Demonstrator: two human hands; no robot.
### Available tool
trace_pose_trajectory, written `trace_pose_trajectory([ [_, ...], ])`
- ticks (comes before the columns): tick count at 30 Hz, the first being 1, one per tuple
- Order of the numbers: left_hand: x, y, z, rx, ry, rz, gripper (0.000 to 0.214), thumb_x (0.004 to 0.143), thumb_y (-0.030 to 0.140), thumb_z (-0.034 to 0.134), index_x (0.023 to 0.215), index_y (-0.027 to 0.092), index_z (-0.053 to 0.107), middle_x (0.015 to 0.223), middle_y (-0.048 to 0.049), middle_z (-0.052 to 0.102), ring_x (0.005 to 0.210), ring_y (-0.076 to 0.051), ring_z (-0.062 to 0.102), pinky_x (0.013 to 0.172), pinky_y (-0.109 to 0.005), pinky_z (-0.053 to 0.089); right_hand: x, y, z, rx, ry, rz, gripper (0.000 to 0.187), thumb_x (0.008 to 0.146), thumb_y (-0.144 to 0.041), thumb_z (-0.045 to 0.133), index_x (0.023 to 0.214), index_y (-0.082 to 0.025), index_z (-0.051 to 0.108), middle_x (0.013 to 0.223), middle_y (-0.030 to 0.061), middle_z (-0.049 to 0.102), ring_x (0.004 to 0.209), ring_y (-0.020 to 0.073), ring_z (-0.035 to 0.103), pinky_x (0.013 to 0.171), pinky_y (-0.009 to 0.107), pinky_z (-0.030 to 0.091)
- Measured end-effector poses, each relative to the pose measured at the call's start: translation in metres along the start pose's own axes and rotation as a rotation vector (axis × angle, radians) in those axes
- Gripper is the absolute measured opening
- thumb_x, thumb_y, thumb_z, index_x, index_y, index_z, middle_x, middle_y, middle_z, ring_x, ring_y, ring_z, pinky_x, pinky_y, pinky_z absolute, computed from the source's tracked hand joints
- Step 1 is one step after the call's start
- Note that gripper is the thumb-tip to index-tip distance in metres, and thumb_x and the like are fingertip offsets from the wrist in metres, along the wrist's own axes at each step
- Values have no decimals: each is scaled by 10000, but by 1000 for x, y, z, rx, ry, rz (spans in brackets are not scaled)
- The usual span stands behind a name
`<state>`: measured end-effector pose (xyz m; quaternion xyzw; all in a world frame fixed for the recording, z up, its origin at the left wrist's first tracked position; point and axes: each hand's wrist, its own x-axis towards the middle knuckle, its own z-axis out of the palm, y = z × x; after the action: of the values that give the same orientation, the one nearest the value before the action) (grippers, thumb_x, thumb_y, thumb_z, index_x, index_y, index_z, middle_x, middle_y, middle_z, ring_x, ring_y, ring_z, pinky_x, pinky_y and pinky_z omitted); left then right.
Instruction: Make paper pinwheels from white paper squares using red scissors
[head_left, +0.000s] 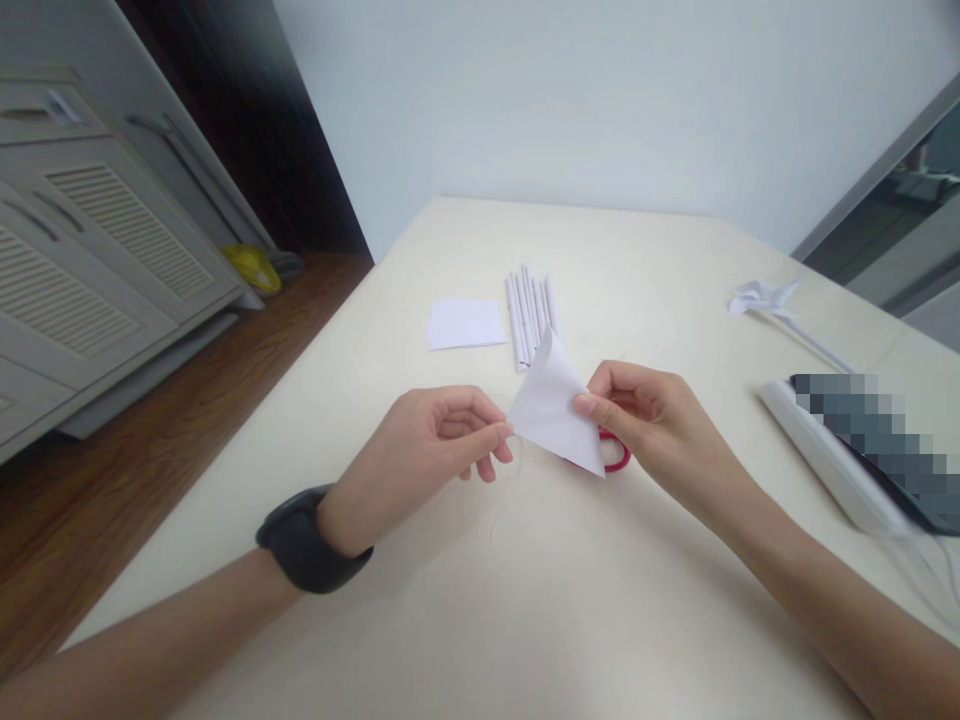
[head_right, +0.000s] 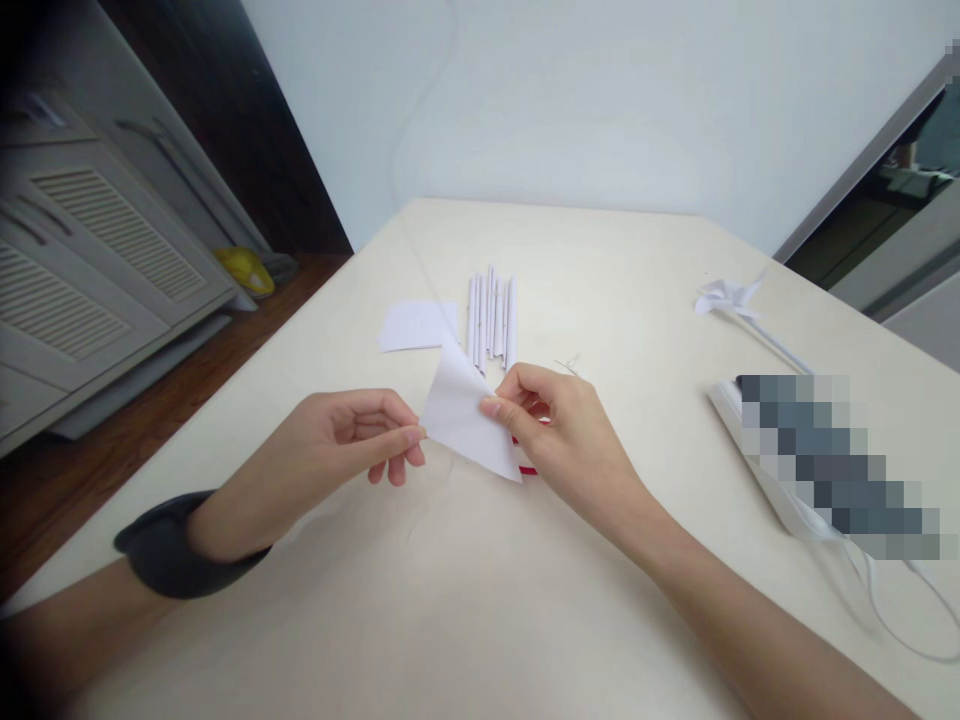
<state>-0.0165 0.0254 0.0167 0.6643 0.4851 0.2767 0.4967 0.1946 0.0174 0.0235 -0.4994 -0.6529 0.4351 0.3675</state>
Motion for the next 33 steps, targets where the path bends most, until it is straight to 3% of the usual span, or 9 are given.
trace_pose_trajectory([
  [8,0,1,1,16,8,4,135,815,292,531,737,188,562,699,7,671,549,-105,578,486,-195,424,-1,2,0,22,-12,9,288,858,-374,486,648,-183,440,568,-36,419,488,84,396,427,212,331],
  [12,0,2,1,7,5,6,141,826,294,524,740,187,558,699,13,667,553,-98,574,492,-189,418,1,2,-1,10,-1,7,292,849,-410,490,669,-180,488,607,-28,456,527,85,424,463,214,344],
  [22,2,4,0,-26,31,-18,137,822,275,528,724,181,548,682,10,655,537,-98,559,478,-186,404,5,3,-2,-20,73,-7,159,842,-300,510,744,-182,552,719,-7,560,654,114,521,596,237,423],
  [33,2,4,1,-38,26,-12,141,816,273,532,709,183,550,668,12,657,528,-97,559,468,-185,406,3,3,-2,7,70,-18,177,841,-291,515,701,-184,518,644,-24,512,576,92,473,499,196,379],
])
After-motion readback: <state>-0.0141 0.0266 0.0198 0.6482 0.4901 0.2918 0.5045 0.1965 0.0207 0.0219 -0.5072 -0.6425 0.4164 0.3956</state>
